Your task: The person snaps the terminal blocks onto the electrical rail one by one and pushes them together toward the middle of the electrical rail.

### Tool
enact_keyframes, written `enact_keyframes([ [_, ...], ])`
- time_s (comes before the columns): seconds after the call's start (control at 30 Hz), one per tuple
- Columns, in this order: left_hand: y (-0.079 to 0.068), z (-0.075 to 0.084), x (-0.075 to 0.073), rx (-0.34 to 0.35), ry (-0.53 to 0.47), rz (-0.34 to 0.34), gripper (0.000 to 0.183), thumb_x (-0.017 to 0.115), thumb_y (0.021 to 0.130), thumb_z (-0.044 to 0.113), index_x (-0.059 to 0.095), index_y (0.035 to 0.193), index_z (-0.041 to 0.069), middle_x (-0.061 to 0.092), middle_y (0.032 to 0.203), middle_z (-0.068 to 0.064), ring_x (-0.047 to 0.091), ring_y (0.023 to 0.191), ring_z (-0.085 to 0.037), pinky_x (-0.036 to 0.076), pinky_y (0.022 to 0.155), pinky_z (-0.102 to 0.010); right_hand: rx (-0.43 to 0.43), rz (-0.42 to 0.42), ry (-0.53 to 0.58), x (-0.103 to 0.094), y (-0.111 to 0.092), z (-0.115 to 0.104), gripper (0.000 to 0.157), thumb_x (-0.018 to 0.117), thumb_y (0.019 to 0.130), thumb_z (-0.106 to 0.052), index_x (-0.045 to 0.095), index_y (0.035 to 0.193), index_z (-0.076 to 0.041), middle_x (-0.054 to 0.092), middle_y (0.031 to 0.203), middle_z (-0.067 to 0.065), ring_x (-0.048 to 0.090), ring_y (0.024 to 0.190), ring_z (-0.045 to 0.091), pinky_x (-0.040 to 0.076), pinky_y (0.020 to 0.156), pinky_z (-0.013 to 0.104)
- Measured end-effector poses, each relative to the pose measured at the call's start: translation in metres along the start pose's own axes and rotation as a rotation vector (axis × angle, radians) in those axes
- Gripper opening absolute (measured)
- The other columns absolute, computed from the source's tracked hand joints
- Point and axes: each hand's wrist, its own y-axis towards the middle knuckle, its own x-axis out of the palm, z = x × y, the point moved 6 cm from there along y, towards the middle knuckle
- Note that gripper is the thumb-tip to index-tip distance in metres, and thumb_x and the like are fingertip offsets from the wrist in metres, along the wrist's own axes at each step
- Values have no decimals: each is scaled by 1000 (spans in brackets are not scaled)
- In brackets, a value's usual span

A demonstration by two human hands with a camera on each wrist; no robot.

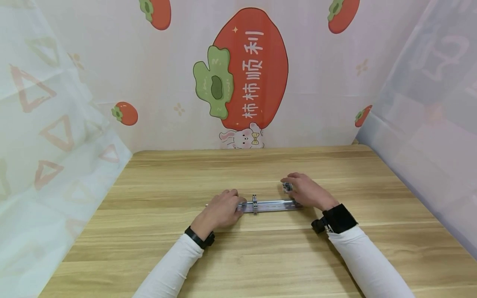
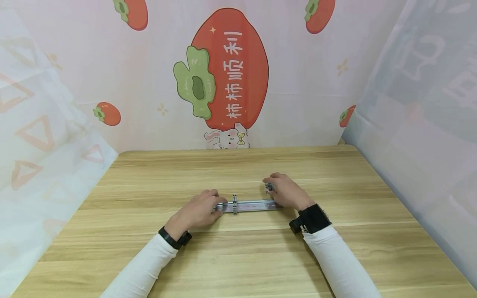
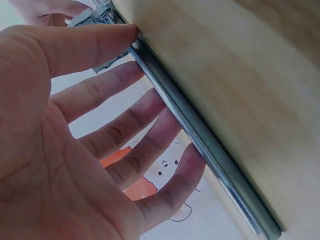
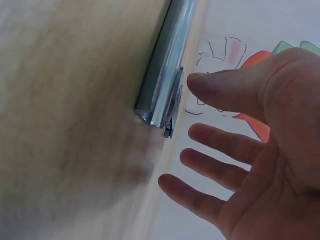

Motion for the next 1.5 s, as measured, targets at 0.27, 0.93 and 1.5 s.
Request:
enact_keyframes([
  [0.27, 0, 0, 0, -7, 0, -8, 30, 59, 87, 27, 63, 116, 20, 51, 99, 2, 46, 85, -15, 40, 63, -31, -48, -29, -6, 5, -1, -2, 38, 56, 88, -10, 56, 126, -10, 40, 136, 25, 37, 125, 39, 34, 95, 49],
  [0.93, -1, 1, -2, -13, 7, -10, 31, 59, 87, 28, 62, 117, 20, 51, 101, 2, 46, 88, -17, 41, 65, -33, -6, -22, -28, 4, -2, 2, 29, 59, 87, -11, 62, 116, -8, 55, 118, 13, 52, 107, 29, 42, 87, 41],
  [1.5, -2, 0, -1, -23, -3, -16, 33, 61, 86, 29, 63, 119, 21, 51, 102, 2, 46, 88, -16, 41, 66, -31, 4, 68, 50, -4, 1, -8, 29, 59, 89, -19, 61, 115, -7, 54, 112, 10, 54, 98, 24, 44, 80, 38],
])
